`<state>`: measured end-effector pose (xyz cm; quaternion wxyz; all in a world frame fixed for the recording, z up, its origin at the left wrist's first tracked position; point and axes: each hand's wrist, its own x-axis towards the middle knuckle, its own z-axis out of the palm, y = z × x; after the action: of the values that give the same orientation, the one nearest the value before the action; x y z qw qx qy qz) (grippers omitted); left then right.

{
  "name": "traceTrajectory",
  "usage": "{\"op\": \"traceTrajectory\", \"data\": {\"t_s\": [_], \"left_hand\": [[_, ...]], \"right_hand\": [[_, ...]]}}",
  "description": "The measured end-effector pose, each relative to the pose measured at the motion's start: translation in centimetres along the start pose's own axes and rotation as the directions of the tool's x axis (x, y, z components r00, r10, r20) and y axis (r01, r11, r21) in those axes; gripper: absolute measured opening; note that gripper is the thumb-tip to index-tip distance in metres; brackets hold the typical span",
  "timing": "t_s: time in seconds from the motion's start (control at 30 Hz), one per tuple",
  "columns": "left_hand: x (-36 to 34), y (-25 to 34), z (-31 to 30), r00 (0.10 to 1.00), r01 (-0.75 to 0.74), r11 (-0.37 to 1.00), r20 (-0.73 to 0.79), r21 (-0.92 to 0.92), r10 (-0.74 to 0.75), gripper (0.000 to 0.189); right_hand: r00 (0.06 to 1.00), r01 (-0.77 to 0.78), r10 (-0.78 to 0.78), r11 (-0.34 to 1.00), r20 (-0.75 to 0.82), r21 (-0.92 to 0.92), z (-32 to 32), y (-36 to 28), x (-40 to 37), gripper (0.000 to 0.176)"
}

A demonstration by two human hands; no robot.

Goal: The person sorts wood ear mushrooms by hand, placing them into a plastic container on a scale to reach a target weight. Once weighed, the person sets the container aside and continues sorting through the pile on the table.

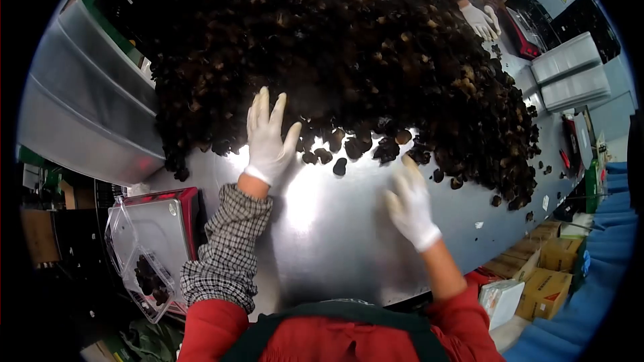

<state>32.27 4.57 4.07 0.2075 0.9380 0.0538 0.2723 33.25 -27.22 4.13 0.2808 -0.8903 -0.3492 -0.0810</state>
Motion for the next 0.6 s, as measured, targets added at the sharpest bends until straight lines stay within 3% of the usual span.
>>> {"op": "traceTrajectory", "data": {"t_s": [0.03,0.07,0.13,0.23,0.3,0.33,0.4,0.47,0.6], "left_hand": [[1.3,-0.4,0.2,0.999,-0.027,0.998,0.021,0.056,0.026,0.061],[2.5,-0.8,0.4,0.998,-0.055,0.992,0.044,0.111,0.051,0.061],[4.6,-1.6,0.6,0.99,-0.015,0.982,0.142,0.187,-0.012,0.075],[7.0,-1.3,1.4,0.94,0.1,0.945,0.283,0.31,-0.193,0.093],[6.4,-1.1,2.3,0.908,0.079,0.958,0.376,0.275,-0.183,0.088],[5.5,-1.0,2.5,0.891,0.074,0.969,0.421,0.237,-0.171,0.086],[1.7,-0.3,2.2,0.962,-0.01,0.998,0.274,0.069,-0.01,0.072],[-1.9,0.7,0.6,0.975,-0.124,0.991,0.181,-0.052,0.131,0.062],[-7.4,2.5,-2.1,0.967,-0.104,0.967,0.203,-0.233,0.153,0.044]], "right_hand": [[0.996,0.09,-0.09,0.995,-0.01,0.041,1.5,-1.5,4.7,0.05],[0.975,0.218,-0.219,0.976,-0.029,-0.022,2.9,-2.3,8.7,0.054],[0.943,0.302,-0.319,0.94,-0.095,-0.16,5.4,-2.6,15.2,0.058],[0.982,0.177,-0.187,0.934,-0.004,-0.31,8.0,-2.3,18.8,0.06],[0.985,0.171,-0.151,0.928,0.084,-0.331,9.2,-2.1,18.4,0.06],[0.975,0.22,-0.215,0.949,0.045,-0.228,9.4,-2.4,17.1,0.059],[0.963,0.23,-0.21,0.967,0.171,-0.106,8.6,-3.0,13.2,0.057],[0.929,0.326,-0.313,0.945,0.198,-0.037,6.7,-3.0,9.6,0.051],[0.931,0.176,-0.244,0.951,0.272,0.253,2.6,-2.4,8.4,0.027]]}}
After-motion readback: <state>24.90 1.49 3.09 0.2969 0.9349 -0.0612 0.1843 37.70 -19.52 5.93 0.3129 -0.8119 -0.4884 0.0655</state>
